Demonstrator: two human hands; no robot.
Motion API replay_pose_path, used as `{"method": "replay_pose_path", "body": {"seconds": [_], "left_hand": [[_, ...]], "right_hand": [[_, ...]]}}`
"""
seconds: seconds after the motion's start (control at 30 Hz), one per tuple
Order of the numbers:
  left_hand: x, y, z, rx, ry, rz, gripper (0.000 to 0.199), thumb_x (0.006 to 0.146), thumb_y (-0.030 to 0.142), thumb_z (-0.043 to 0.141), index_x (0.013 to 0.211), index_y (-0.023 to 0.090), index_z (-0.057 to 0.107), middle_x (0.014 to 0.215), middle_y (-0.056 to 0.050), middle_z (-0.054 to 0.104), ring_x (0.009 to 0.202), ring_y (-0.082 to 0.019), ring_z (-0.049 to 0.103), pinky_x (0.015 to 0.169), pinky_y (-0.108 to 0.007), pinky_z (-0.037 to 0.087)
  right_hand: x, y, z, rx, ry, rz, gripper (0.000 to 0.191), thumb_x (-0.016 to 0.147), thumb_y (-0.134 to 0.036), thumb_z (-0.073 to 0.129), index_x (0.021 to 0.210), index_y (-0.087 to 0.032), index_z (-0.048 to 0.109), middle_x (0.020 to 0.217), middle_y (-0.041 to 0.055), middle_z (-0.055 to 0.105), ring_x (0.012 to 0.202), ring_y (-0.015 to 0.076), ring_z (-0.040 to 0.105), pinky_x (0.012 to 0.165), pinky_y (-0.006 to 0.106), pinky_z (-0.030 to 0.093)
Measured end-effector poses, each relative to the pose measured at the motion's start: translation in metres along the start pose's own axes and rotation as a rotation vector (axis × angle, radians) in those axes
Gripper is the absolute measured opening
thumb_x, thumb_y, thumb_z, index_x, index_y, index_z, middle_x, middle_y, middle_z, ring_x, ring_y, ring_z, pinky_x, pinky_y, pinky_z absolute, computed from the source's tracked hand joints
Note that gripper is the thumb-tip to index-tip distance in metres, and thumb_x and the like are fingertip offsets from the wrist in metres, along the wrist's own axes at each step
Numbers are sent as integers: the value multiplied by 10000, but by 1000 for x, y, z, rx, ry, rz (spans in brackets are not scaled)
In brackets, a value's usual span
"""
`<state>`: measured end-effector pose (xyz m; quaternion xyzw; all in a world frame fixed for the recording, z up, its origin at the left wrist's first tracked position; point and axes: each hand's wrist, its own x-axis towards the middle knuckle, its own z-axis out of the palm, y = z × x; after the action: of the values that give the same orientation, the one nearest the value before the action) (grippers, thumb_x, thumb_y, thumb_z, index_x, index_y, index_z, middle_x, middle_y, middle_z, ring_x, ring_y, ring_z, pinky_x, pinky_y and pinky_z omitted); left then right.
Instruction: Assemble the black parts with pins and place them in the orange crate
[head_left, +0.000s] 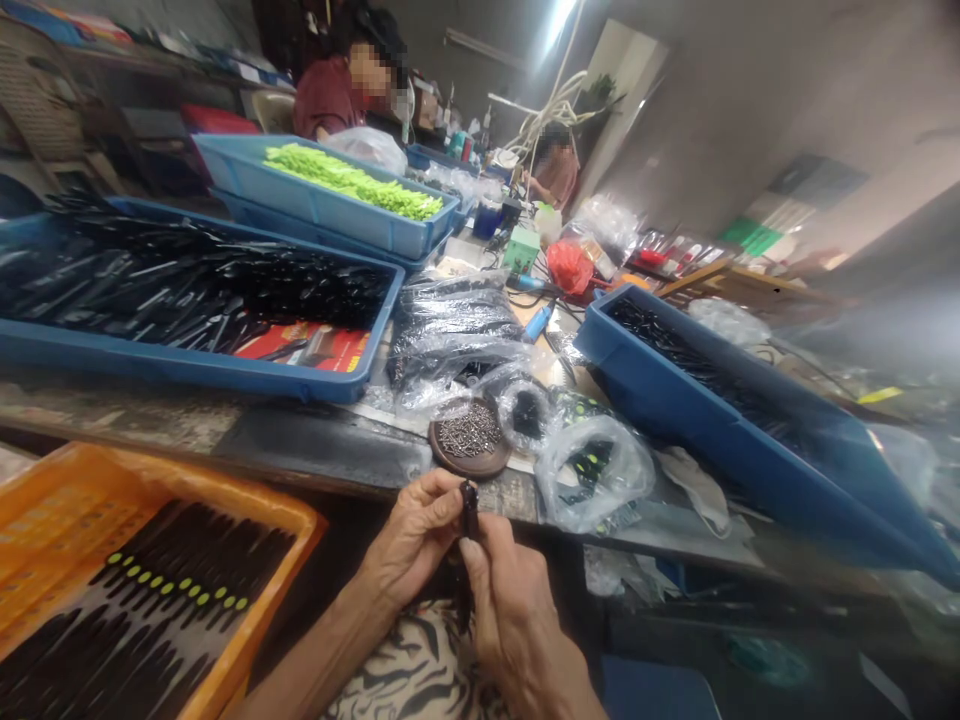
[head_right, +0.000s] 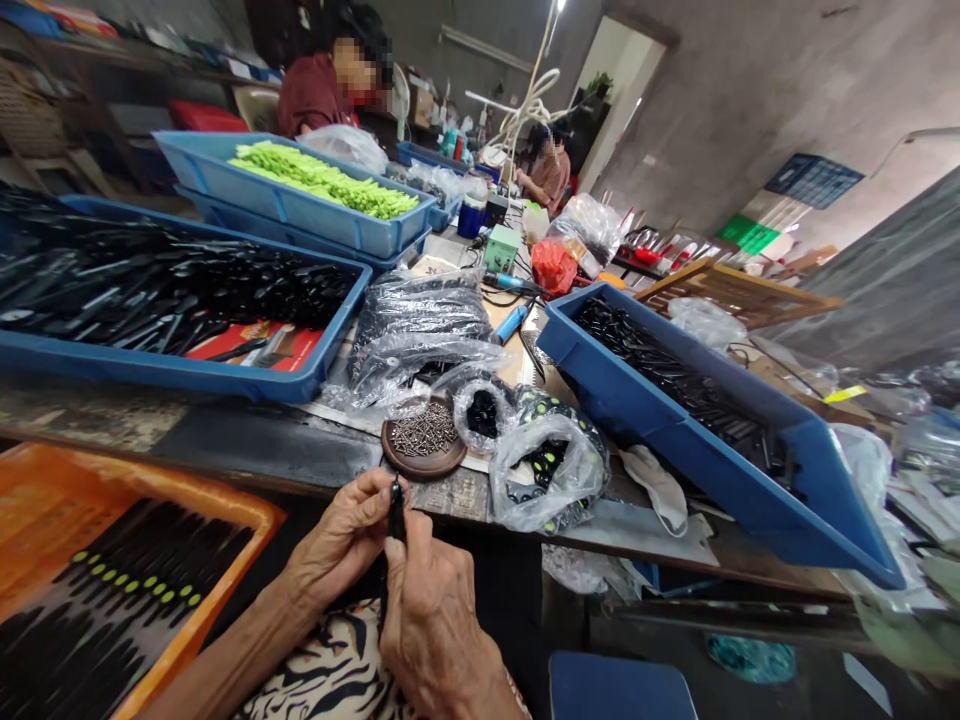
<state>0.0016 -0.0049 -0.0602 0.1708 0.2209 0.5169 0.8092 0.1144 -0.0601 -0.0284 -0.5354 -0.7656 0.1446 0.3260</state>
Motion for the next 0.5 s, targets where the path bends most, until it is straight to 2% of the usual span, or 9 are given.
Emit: {"method": "replay_pose_path", "body": {"seconds": [0.2,0.33,0.5], "left_hand": [[1,2,3,37,15,39,128,594,152,789,625,121,669,593,23,629,538,-50,538,532,-123,423],[1,1,3,59,32,47,139,580,152,795,630,113,671,582,21,620,519,-44,518,515,-119,409],[0,0,2,86,58,64,146,571,150,799,635,107,674,573,28,604,505,-27,479,501,-106,377]], "right_hand": [[-3,3,1,-60,-57,89,164,912,-196,344,928,-172,506,625,26,563,520,151,546,504,249,375],[-3,7,3,-152,16,25,176,920,-219,335,903,-172,503,624,26,566,525,158,555,488,249,368],[-1,10,5,-183,64,-28,213,934,-239,317,873,-167,508,512,-16,503,406,141,503,409,241,343]]}}
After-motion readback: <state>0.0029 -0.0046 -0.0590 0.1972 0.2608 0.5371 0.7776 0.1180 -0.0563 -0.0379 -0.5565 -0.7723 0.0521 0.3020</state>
